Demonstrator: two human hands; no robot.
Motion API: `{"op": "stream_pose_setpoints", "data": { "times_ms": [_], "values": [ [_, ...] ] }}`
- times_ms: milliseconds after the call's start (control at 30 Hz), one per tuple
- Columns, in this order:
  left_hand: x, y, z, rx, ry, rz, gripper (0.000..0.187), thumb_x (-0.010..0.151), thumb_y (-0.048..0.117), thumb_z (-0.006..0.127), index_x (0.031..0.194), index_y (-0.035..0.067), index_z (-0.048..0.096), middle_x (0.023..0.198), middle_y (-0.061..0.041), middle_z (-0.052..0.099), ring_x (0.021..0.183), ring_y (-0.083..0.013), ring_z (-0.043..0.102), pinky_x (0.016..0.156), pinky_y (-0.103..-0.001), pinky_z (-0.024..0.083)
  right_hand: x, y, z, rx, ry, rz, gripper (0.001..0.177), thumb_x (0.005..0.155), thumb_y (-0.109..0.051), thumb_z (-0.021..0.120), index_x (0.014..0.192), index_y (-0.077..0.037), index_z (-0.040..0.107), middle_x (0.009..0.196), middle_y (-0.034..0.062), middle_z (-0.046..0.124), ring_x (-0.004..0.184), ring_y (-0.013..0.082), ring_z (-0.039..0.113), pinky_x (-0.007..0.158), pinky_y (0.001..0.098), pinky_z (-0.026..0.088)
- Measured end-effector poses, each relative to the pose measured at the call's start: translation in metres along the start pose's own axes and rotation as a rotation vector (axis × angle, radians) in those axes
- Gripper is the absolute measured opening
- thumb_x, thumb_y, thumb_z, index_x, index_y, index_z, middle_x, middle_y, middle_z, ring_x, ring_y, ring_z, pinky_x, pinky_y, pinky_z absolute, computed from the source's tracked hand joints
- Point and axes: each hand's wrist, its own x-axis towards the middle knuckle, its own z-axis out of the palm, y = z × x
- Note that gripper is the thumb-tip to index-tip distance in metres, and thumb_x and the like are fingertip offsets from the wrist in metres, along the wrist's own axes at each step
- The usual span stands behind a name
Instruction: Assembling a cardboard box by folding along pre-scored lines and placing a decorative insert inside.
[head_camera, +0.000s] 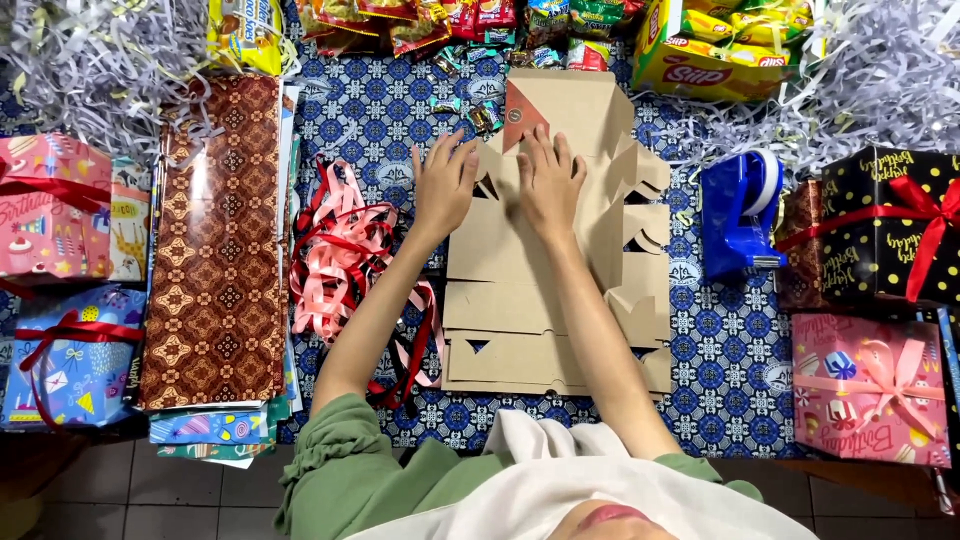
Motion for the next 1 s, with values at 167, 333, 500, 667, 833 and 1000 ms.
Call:
{"op": "stream_pose_setpoints", "data": {
  "times_ms": [167, 333, 500, 667, 833, 1000],
  "values": [
    [0.003, 0.025, 0.013, 0.09, -0.078, 0.124, 0.05, 0.097, 0.049, 0.016, 0.129, 0.03, 0.049, 0.141, -0.007, 0.037, 0.135, -0.0283, 0.023, 0.105, -0.06, -0.008, 0.005, 0.013, 0.002, 0.223, -0.013, 0.057, 0.066, 0.09, -0.066, 0.011, 0.14, -0.027, 0.028, 0.139, 0.0003, 0.043, 0.134, 0.0217, 0.027, 0.105, 0.0508, 0.009],
    [0.001, 0.023, 0.0, 0.267, -0.057, 0.149, 0.054, 0.096, 0.053, 0.013, 0.129, 0.031, 0.05, 0.146, -0.008, 0.03, 0.137, -0.0284, 0.019, 0.104, -0.061, -0.009, 0.006, 0.024, 0.007, 0.261, -0.009, 0.061, 0.052, 0.085, -0.036, 0.049, 0.134, -0.025, 0.037, 0.134, -0.0033, 0.047, 0.132, 0.0174, 0.031, 0.105, 0.047, 0.012],
    [-0.025, -0.033, -0.003, 0.274, -0.081, -0.024, 0.042, 0.098, 0.052, 0.031, 0.113, 0.023, 0.057, 0.117, -0.002, 0.052, 0.119, -0.0194, 0.045, 0.108, -0.052, 0.007, 0.008, 0.015, -0.005, 0.162, -0.078, 0.026, 0.053, 0.08, -0.011, 0.05, 0.122, -0.044, 0.05, 0.139, -0.0094, 0.038, 0.132, 0.0214, 0.028, 0.103, 0.0522, 0.016],
    [-0.067, 0.0, -0.018, 0.175, -0.178, -0.178, 0.046, 0.096, 0.05, 0.031, 0.127, 0.02, 0.045, 0.119, -0.006, 0.053, 0.118, -0.0234, 0.046, 0.107, -0.052, 0.009, 0.005, 0.009, -0.007, 0.132, -0.037, 0.005, 0.028, 0.081, -0.025, 0.05, 0.103, -0.037, 0.063, 0.137, -0.0068, 0.04, 0.131, 0.0224, 0.029, 0.101, 0.0514, 0.017],
    [-0.086, 0.024, -0.018, 0.132, -0.165, -0.238, 0.051, 0.095, 0.044, 0.035, 0.132, 0.009, 0.041, 0.127, -0.013, 0.049, 0.126, -0.0249, 0.038, 0.108, -0.051, 0.002, 0.004, 0.006, -0.001, 0.058, -0.042, -0.02, 0.03, 0.083, -0.03, 0.065, 0.111, -0.032, 0.056, 0.138, -0.0018, 0.036, 0.131, 0.0273, 0.026, 0.101, 0.0569, 0.017],
    [-0.082, 0.023, -0.015, -0.03, -0.051, -0.276, 0.055, 0.093, 0.029, 0.045, 0.139, 0.004, 0.028, 0.139, -0.02, 0.032, 0.132, -0.0356, 0.024, 0.106, -0.061, 0.006, 0.004, 0.001, -0.007, 0.166, -0.049, 0.034, 0.044, 0.082, -0.023, 0.068, 0.118, -0.025, 0.043, 0.136, 0.002, 0.037, 0.131, 0.0285, 0.025, 0.102, 0.0592, 0.014]
  ]
}}
